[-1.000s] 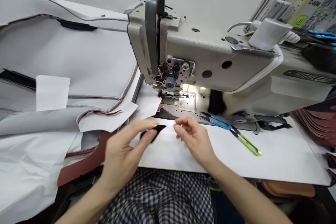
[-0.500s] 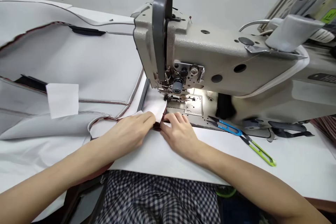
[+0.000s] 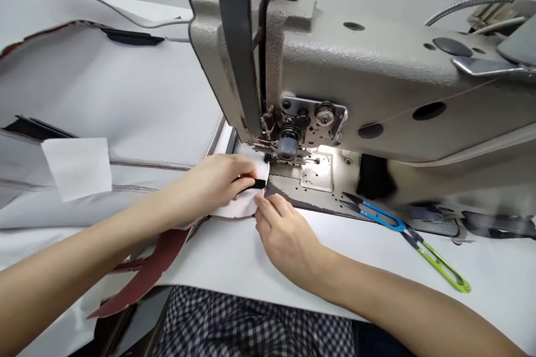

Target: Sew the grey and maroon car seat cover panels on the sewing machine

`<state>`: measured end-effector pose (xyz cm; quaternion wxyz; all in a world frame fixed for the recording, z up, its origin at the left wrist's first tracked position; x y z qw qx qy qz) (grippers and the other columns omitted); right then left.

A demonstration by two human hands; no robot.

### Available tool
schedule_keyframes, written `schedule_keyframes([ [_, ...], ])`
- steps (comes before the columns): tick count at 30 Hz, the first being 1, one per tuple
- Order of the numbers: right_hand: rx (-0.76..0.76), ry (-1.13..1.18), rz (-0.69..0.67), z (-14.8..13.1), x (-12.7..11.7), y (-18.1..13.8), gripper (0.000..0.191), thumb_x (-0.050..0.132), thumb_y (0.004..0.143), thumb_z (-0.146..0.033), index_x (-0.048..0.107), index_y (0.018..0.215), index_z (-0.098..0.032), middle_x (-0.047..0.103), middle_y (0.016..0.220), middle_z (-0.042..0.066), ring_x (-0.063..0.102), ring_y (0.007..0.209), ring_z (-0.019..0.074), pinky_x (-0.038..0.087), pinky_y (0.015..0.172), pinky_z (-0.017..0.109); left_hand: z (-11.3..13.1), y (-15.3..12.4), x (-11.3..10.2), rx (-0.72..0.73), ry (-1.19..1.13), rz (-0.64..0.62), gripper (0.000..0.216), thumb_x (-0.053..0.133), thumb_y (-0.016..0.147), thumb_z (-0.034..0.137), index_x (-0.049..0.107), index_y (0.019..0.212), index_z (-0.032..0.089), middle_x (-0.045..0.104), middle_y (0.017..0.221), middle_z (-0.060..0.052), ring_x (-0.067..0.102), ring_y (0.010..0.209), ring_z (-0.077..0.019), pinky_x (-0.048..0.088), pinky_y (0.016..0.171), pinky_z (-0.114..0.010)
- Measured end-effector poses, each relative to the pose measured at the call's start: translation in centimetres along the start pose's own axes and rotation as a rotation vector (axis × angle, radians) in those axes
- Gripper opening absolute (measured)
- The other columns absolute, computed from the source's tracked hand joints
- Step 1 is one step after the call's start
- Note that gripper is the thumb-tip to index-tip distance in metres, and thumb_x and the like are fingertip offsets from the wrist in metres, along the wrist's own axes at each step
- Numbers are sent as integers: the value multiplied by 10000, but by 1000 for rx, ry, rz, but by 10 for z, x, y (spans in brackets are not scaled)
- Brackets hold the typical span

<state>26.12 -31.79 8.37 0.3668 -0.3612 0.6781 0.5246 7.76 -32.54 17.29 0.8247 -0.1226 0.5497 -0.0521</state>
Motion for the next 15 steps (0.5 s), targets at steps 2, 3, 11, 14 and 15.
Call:
schedule_keyframes([
  [2,9,4,12,0,-2,1,320,424,921,-9,678,1110,34,621,1192,255,547,985,275,493,939,425,-7,4,10,-47,-53,-9,249,511,865,360,683,779,202,704,760,-36,608,672,-190,399,629,-280],
  [3,17,6,24,0,-4,2,315,426,924,-13,686,1098,24,634,1177,244,548,967,272,499,906,417,-10,5,13,-55,-77,-2,247,516,866,364,696,803,207,721,777,-34,625,686,-196,410,638,-282],
  [11,103,56,11,6,-9,5,234,499,946,-78,726,969,-130,672,1201,108,490,1187,282,416,1012,459,-26,3,21,101,-59,91,235,506,894,370,683,944,225,747,905,-15,675,778,-195,428,667,-267],
  [14,125,74,-12,7,-11,7,194,534,930,-93,723,944,-137,685,1192,79,505,1146,269,427,964,440,-31,5,21,108,-120,84,219,494,901,352,667,896,217,732,865,-1,663,756,-171,427,678,-252],
  [15,124,80,-27,7,-11,7,179,548,920,-94,722,929,-135,687,1188,77,519,1087,258,444,904,423,-32,6,20,113,-154,71,212,497,901,345,668,894,219,732,867,4,663,766,-165,431,692,-248],
])
Point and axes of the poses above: each hand's wrist, its own y-axis towards the middle knuckle, its own x-axis out of the palm, z = x × y, the point moved 1 cm from there along y, towards the middle knuckle
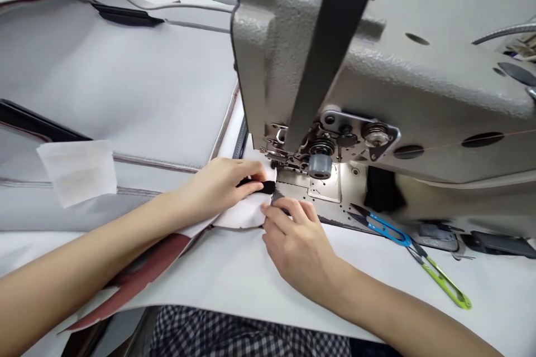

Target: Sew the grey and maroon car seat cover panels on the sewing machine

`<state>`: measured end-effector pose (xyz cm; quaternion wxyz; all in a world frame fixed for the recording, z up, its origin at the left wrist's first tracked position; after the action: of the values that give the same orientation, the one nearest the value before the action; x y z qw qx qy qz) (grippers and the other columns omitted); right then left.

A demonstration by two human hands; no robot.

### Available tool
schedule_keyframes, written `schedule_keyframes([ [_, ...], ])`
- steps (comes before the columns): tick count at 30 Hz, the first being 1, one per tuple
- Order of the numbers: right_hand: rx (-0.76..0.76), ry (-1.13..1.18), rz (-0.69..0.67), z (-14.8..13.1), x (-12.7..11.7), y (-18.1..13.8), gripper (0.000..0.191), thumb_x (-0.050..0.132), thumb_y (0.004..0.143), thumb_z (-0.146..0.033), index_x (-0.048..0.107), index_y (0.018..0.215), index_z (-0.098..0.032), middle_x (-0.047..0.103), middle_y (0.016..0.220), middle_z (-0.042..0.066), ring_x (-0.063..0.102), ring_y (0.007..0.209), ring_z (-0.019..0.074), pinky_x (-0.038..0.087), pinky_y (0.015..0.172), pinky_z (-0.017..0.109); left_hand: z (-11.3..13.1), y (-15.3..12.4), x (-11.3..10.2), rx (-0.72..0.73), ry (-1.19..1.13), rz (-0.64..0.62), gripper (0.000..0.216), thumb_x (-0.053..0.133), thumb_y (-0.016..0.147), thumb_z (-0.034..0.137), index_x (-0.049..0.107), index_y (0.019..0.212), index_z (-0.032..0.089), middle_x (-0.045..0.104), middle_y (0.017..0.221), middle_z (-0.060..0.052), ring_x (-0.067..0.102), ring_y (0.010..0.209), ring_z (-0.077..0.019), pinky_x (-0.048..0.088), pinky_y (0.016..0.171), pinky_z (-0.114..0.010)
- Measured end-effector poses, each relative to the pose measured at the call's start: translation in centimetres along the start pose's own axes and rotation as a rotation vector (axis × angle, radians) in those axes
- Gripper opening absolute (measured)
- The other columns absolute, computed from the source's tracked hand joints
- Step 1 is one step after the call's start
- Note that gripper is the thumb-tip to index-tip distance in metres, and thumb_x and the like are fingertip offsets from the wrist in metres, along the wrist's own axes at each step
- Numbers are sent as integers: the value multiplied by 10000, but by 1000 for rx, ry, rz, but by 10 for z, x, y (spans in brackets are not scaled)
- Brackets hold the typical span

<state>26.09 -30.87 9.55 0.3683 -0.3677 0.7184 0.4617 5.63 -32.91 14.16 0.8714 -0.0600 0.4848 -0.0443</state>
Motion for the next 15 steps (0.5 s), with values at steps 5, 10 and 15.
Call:
schedule_keyframes([
  [5,-16,6,-14,1,-3,1,166,566,911,-106,726,899,-147,691,1202,74,507,934,230,445,755,386,2,1,-2,85,99,-82,204,506,916,309,692,944,228,724,906,-6,637,761,-154,420,674,-243],
  [10,-23,-1,-23,2,-3,-1,162,570,922,-132,730,941,-148,676,1245,81,512,947,236,440,736,385,9,0,-5,307,324,-51,282,457,954,276,732,947,214,718,991,-57,597,963,-207,471,815,-308],
  [15,-29,-22,-30,3,-2,-2,205,539,926,-126,734,989,-137,680,1232,85,514,906,228,446,706,371,3,-3,-2,288,190,-58,290,477,971,324,740,1019,211,738,1054,-60,630,996,-220,496,921,-365],
])
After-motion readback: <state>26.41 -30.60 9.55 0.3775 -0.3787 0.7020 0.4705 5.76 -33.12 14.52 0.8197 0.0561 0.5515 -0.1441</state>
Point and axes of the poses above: each hand's wrist, its own y-axis towards the middle knuckle, its own x-axis out of the palm, z = x × y, the point moved 1 cm from there along y, towards the middle knuckle
